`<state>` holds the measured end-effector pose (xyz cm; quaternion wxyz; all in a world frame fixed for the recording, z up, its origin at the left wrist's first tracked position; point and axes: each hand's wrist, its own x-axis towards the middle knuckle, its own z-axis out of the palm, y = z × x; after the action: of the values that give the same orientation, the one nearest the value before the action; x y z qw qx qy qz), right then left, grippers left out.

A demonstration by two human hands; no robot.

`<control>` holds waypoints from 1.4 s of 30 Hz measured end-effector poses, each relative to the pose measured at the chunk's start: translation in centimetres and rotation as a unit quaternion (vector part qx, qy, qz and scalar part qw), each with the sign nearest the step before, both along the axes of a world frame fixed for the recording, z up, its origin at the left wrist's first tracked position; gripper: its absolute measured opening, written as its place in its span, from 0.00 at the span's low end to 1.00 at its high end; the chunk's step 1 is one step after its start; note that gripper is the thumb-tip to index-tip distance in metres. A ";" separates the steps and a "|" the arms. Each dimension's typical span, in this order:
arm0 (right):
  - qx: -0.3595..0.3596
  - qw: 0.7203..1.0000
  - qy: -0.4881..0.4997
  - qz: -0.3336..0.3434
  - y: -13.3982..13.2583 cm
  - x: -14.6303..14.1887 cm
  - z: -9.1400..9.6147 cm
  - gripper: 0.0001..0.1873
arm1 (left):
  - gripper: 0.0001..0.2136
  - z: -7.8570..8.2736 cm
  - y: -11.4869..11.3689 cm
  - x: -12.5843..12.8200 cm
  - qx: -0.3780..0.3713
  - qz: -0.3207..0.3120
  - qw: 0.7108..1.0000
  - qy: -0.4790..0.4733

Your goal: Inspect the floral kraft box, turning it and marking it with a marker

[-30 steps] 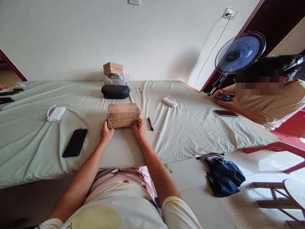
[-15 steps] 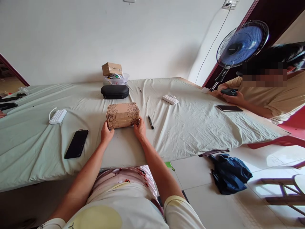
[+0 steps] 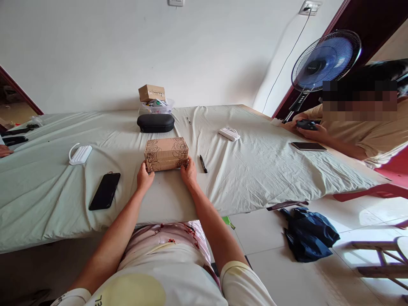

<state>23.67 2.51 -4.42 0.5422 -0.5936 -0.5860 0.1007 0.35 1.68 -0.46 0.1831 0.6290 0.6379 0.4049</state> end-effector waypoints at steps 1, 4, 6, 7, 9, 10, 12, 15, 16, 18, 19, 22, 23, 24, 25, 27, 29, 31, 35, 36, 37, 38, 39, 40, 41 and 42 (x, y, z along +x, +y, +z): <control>0.001 1.000 0.011 -0.005 0.0 0.0 0.0 0.34 | 0.31 0.0 0.0 0.0 -0.001 -0.001 1.000 -0.002; -0.003 0.999 0.036 -0.022 0.1 -0.2 0.0 0.33 | 0.32 0.0 0.0 -0.1 -0.003 0.001 1.000 -0.005; -0.003 0.999 0.034 -0.021 0.2 -0.3 0.0 0.33 | 0.32 -0.1 0.1 -0.1 -0.002 0.006 1.000 -0.003; -0.005 0.999 0.031 -0.021 0.2 -0.3 0.1 0.33 | 0.32 -0.1 0.1 -0.1 0.000 0.007 1.000 -0.003; -0.014 0.999 0.025 -0.024 0.2 -0.3 0.1 0.34 | 0.32 -0.2 0.2 -0.1 0.003 0.004 1.000 -0.003; -0.020 0.999 0.022 -0.026 0.1 -0.3 0.2 0.34 | 0.31 -0.2 0.2 -0.2 0.003 0.002 1.000 -0.003; -0.028 0.999 0.020 -0.030 0.1 -0.3 0.2 0.34 | 0.31 -0.4 0.3 -0.2 0.003 -0.001 1.000 -0.003; -0.023 0.999 0.017 -0.030 0.1 -0.2 0.2 0.34 | 0.31 -0.7 0.5 -0.2 0.009 0.000 1.000 -0.001; -0.020 0.999 0.015 -0.029 0.1 -0.2 0.1 0.34 | 0.31 -0.8 0.6 -0.2 0.013 0.001 1.000 0.000; -0.018 0.999 0.010 -0.030 0.2 -0.2 0.1 0.34 | 0.31 -1.0 0.7 -0.2 0.021 0.002 1.000 0.002; -0.017 0.999 0.008 -0.030 0.2 -0.2 0.1 0.34 | 0.31 -1.1 0.7 -0.2 0.024 0.002 1.000 0.003; -0.015 0.999 0.008 -0.029 0.2 -0.1 0.1 0.33 | 0.31 -1.4 0.9 -0.3 0.031 0.001 1.000 -0.002; -0.016 0.999 0.009 -0.027 0.2 -0.1 0.2 0.33 | 0.31 -1.5 0.9 -0.3 0.035 0.001 0.999 -0.004; -0.017 0.999 0.011 -0.025 0.2 -0.1 0.2 0.33 | 0.31 -1.6 1.0 -0.3 0.040 0.002 0.999 -0.005; -0.018 0.999 0.014 -0.025 0.2 0.0 0.2 0.33 | 0.31 -1.7 1.1 -0.3 0.045 0.003 0.999 -0.007; -0.019 0.999 0.026 -0.028 0.3 0.0 0.4 0.32 | 0.31 -1.9 1.3 -0.4 0.056 0.002 0.998 -0.012; -0.010 0.998 0.053 -0.030 0.2 0.0 0.7 0.32 | 0.30 -2.2 1.4 -0.4 0.075 -0.004 0.997 -0.022; 0.018 0.995 0.090 -0.026 -0.1 0.0 1.3 0.31 | 0.28 -2.3 1.5 -0.4 0.116 -0.011 0.992 -0.040; 0.132 0.982 0.129 -0.038 -1.3 0.2 3.0 0.28 | 0.20 -1.7 1.0 -0.3 0.255 -0.005 0.964 -0.073; 0.160 0.978 0.129 -0.044 -1.6 0.2 3.5 0.27 | 0.19 -1.4 0.7 -0.2 0.287 -0.003 0.955 -0.079; 0.183 0.973 0.130 -0.049 -2.0 0.3 3.8 0.25 | 0.19 -1.1 0.5 -0.2 0.313 -0.002 0.946 -0.086; 0.199 0.970 0.133 -0.050 -2.2 0.3 4.1 0.24 | 0.18 -0.8 0.2 -0.2 0.330 -0.003 0.939 -0.094; 0.208 0.967 0.136 -0.047 -2.4 0.4 4.3 0.23 | 0.18 -0.6 0.0 -0.1 0.337 -0.007 0.936 -0.102; 0.211 0.967 0.139 -0.041 -2.4 0.4 4.4 0.22 | 0.19 -0.5 -0.1 -0.1 0.335 -0.012 0.936 -0.110; 0.207 0.968 0.139 -0.036 -2.4 0.4 4.3 0.23 | 0.19 -0.4 -0.2 0.0 0.326 -0.019 0.938 -0.117; 0.195 0.971 0.138 -0.031 -2.2 0.4 4.2 0.23 | 0.19 -0.4 -0.1 0.0 0.312 -0.024 0.942 -0.122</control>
<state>24.05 0.32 -0.21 0.7261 -0.4746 -0.4952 0.0492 0.30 1.53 -0.89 0.0634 0.6156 0.4367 0.6529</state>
